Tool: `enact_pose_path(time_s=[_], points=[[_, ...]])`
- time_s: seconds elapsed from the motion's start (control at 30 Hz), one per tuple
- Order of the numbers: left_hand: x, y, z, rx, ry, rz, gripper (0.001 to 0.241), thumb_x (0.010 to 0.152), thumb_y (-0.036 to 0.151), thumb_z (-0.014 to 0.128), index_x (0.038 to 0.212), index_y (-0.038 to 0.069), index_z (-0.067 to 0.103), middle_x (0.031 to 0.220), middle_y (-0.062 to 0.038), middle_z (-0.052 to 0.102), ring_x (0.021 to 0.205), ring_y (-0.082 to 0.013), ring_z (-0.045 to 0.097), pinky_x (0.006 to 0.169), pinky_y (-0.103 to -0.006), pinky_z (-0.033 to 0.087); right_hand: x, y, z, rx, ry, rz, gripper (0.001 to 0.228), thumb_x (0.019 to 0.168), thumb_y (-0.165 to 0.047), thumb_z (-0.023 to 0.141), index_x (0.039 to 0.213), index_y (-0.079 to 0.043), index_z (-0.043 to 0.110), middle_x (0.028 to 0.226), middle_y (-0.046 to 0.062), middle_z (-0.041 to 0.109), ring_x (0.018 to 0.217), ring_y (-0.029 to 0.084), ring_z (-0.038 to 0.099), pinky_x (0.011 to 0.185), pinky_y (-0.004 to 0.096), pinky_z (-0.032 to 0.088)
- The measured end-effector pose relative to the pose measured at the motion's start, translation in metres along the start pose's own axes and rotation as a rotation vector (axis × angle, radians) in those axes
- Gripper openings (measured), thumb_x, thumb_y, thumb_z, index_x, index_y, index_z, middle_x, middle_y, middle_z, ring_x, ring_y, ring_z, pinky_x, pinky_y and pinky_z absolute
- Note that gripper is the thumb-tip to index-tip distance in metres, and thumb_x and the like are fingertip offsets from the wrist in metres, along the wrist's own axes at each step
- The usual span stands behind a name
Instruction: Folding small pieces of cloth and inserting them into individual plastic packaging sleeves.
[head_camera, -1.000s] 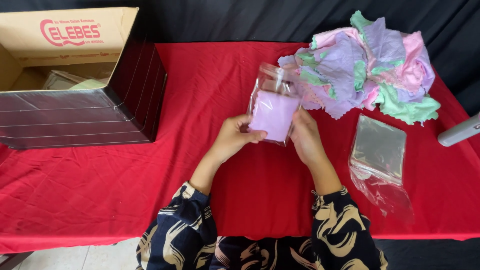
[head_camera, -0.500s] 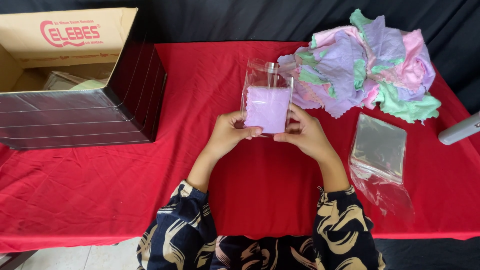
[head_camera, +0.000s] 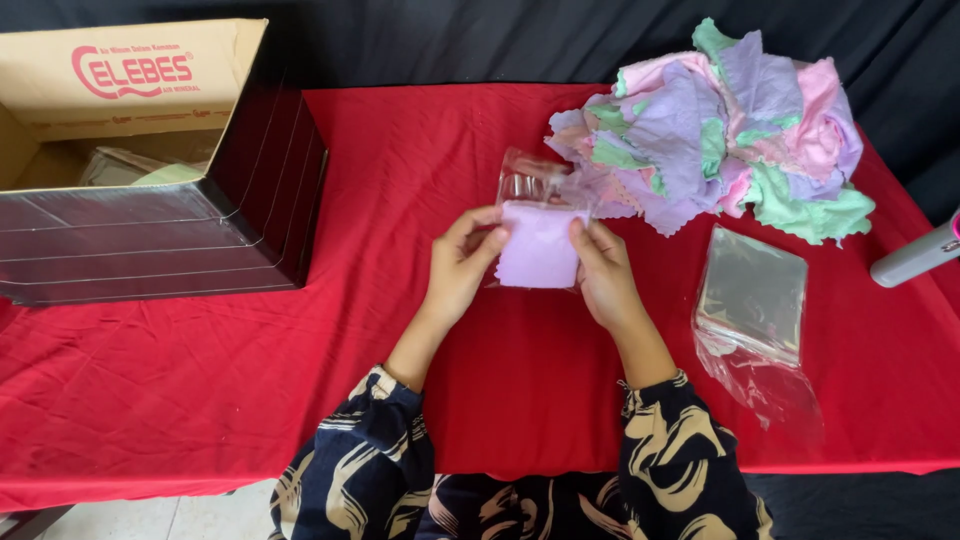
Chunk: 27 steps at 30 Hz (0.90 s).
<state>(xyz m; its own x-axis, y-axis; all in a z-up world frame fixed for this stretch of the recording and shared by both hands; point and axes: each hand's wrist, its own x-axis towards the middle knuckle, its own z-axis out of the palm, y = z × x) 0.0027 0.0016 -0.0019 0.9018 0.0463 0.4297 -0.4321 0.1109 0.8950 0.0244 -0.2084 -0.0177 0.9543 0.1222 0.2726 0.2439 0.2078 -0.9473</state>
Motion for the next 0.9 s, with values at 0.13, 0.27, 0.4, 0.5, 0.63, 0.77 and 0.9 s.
enact_pose_path(time_s=[0.13, 0.27, 0.4, 0.5, 0.63, 0.77, 0.9], points=[[0.002, -0.006, 0.001, -0.003, 0.137, -0.024, 0.015, 0.094, 0.013, 0.076, 0.103, 0.002, 0.074, 0.100, -0.013, 0.075, 0.083, -0.0172, 0.074, 0.072, -0.0315, 0.064, -0.008, -0.030, 0.016, 0.019, -0.026, -0.007, 0.036, 0.106, -0.033, 0.055, 0.128, -0.006, 0.066, 0.108, 0.012, 0.071, 0.104, 0.027, 0.071, 0.092, 0.046, 0.060], [0.001, 0.006, 0.004, -0.068, 0.142, -0.057, 0.012, 0.094, 0.013, 0.076, 0.099, 0.002, 0.074, 0.097, -0.012, 0.075, 0.074, -0.0142, 0.072, 0.066, -0.0280, 0.065, -0.011, -0.042, 0.024, 0.111, -0.020, -0.024, 0.048, 0.109, -0.041, 0.041, 0.130, -0.004, 0.063, 0.110, 0.013, 0.069, 0.107, 0.025, 0.069, 0.094, 0.046, 0.059], [-0.001, 0.019, 0.005, -0.082, 0.132, -0.047, 0.011, 0.093, 0.013, 0.076, 0.098, 0.003, 0.074, 0.102, -0.013, 0.076, 0.076, -0.0158, 0.074, 0.067, -0.0267, 0.065, -0.008, -0.040, 0.021, 0.118, 0.013, -0.029, 0.050, 0.109, -0.042, 0.038, 0.128, -0.003, 0.063, 0.114, 0.016, 0.069, 0.109, 0.032, 0.070, 0.095, 0.051, 0.059], [-0.001, 0.013, 0.005, -0.068, 0.089, 0.023, 0.009, 0.093, 0.009, 0.076, 0.100, 0.004, 0.075, 0.104, -0.014, 0.074, 0.092, -0.0183, 0.072, 0.077, -0.0335, 0.062, -0.002, -0.027, 0.011, 0.124, 0.018, -0.036, 0.049, 0.110, -0.042, 0.038, 0.126, -0.004, 0.064, 0.112, 0.016, 0.070, 0.106, 0.030, 0.070, 0.092, 0.048, 0.060], [-0.004, 0.020, 0.005, -0.161, -0.027, 0.019, 0.047, 0.091, 0.017, 0.079, 0.133, 0.003, 0.063, 0.124, -0.018, 0.066, 0.112, -0.0259, 0.065, 0.096, -0.0424, 0.055, -0.003, -0.016, 0.008, 0.107, 0.006, -0.032, 0.047, 0.110, -0.041, 0.039, 0.125, -0.003, 0.064, 0.113, 0.016, 0.070, 0.106, 0.030, 0.070, 0.091, 0.047, 0.061], [0.000, 0.011, 0.006, -0.115, 0.052, -0.028, 0.023, 0.090, 0.015, 0.080, 0.110, 0.006, 0.076, 0.098, -0.009, 0.075, 0.091, -0.0123, 0.067, 0.078, -0.0285, 0.059, -0.010, -0.030, 0.020, 0.080, -0.085, -0.101, 0.045, 0.107, -0.035, 0.048, 0.133, 0.000, 0.060, 0.118, 0.020, 0.069, 0.106, 0.025, 0.070, 0.089, 0.043, 0.061], [-0.001, 0.027, 0.008, -0.125, 0.103, -0.048, 0.014, 0.089, 0.014, 0.080, 0.101, 0.006, 0.079, 0.086, -0.008, 0.076, 0.081, -0.0093, 0.067, 0.071, -0.0252, 0.060, -0.015, -0.047, 0.026, -0.087, -0.013, -0.202, 0.030, 0.099, -0.023, 0.067, 0.121, -0.003, 0.072, 0.102, 0.010, 0.075, 0.082, 0.004, 0.059, 0.072, 0.020, 0.054]])
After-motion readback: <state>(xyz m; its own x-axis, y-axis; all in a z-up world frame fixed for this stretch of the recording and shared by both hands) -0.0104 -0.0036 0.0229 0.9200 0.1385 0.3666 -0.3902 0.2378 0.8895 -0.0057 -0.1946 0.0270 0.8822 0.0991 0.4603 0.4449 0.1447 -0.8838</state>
